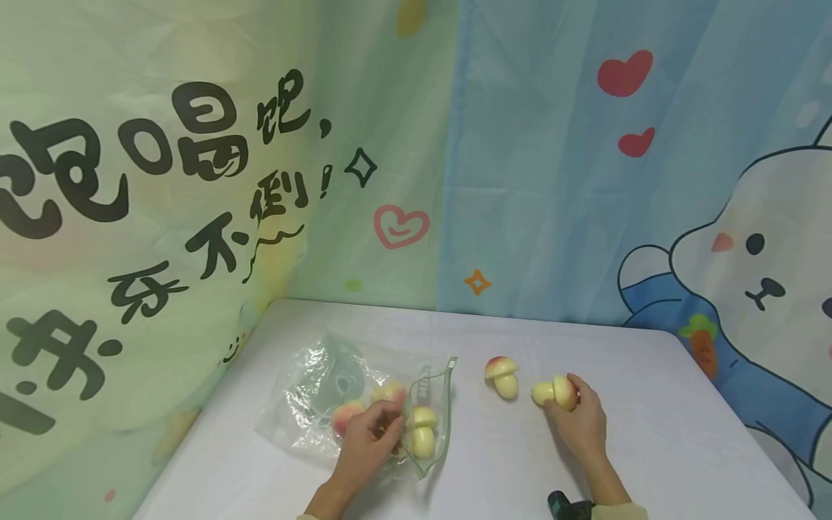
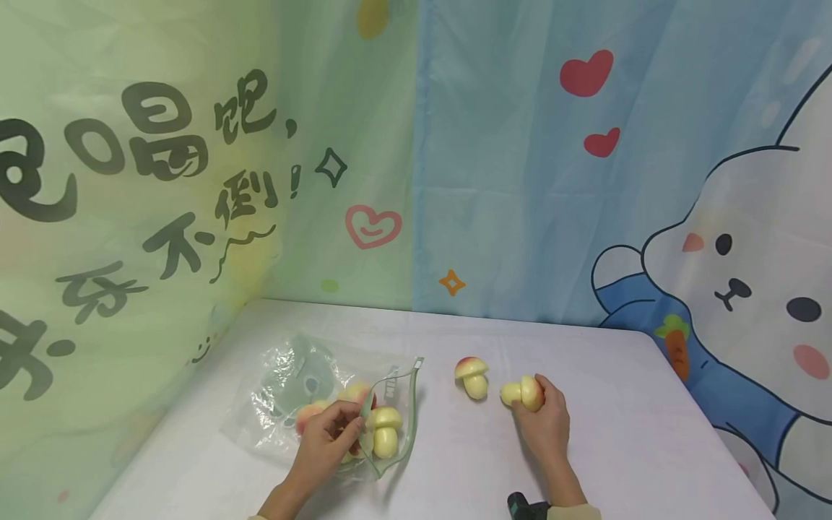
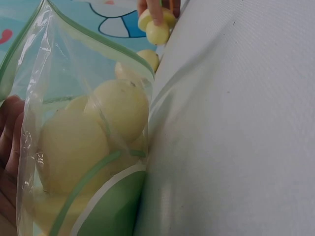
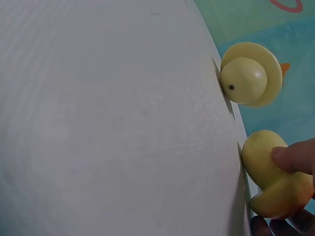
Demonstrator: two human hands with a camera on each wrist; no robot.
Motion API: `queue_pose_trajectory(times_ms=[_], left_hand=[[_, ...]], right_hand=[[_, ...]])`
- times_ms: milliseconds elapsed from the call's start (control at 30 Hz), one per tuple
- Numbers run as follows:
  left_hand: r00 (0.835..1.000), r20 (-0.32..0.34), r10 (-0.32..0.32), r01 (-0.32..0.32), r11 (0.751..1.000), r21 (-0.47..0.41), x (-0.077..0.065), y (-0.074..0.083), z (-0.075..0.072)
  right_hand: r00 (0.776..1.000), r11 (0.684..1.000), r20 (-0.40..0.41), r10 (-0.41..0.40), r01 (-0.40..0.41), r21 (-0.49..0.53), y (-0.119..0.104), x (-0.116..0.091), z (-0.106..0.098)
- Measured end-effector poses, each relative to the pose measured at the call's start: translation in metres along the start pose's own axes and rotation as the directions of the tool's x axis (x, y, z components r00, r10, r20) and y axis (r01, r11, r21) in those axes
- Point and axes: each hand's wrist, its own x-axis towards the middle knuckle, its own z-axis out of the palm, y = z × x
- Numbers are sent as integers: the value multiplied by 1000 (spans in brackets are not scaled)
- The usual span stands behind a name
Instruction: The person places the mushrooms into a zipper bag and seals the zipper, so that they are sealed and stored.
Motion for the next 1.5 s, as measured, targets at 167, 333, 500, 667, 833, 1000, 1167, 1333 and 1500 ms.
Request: queue_pose_trajectory(times_ms=[167,333,500,667,833,1000,1167,1333,1500], left_hand=[[999,-5,33,-33,999,-4,0,-1,0],[998,3,56,-56,998,0,0,-1,0],[998,3,60,-60,998,-5,0,-1,0],[998,5,67,-67,998,15,1,3,0],[997,28,71,-72,997,12,0,20,-2],[995,40,89,-89,996,-3,-2,33,-3],[993,38,113,-112,993,-21,-3,31,-2],[992,41,123,-122,992,-27,-3,31,-1],[990,44,133,-132,991,-19,-3,34,-2]], right_hand=[[1000,1000,-8,26,-26,-5,-1,-4,0],[999,999,-8,31,-31,26,-6,-12,0],[1000,998,-1,13,-13,68,-17,-22,2],[1000,994,10,11,-12,109,-31,-32,6],[997,985,77,21,-33,168,-44,-47,11],[990,977,140,-20,-10,212,-52,-62,22],[984,969,155,-83,43,244,-61,-77,38],[969,957,162,-185,139,256,-74,-95,57],[953,947,160,-256,214,239,-87,-107,72]])
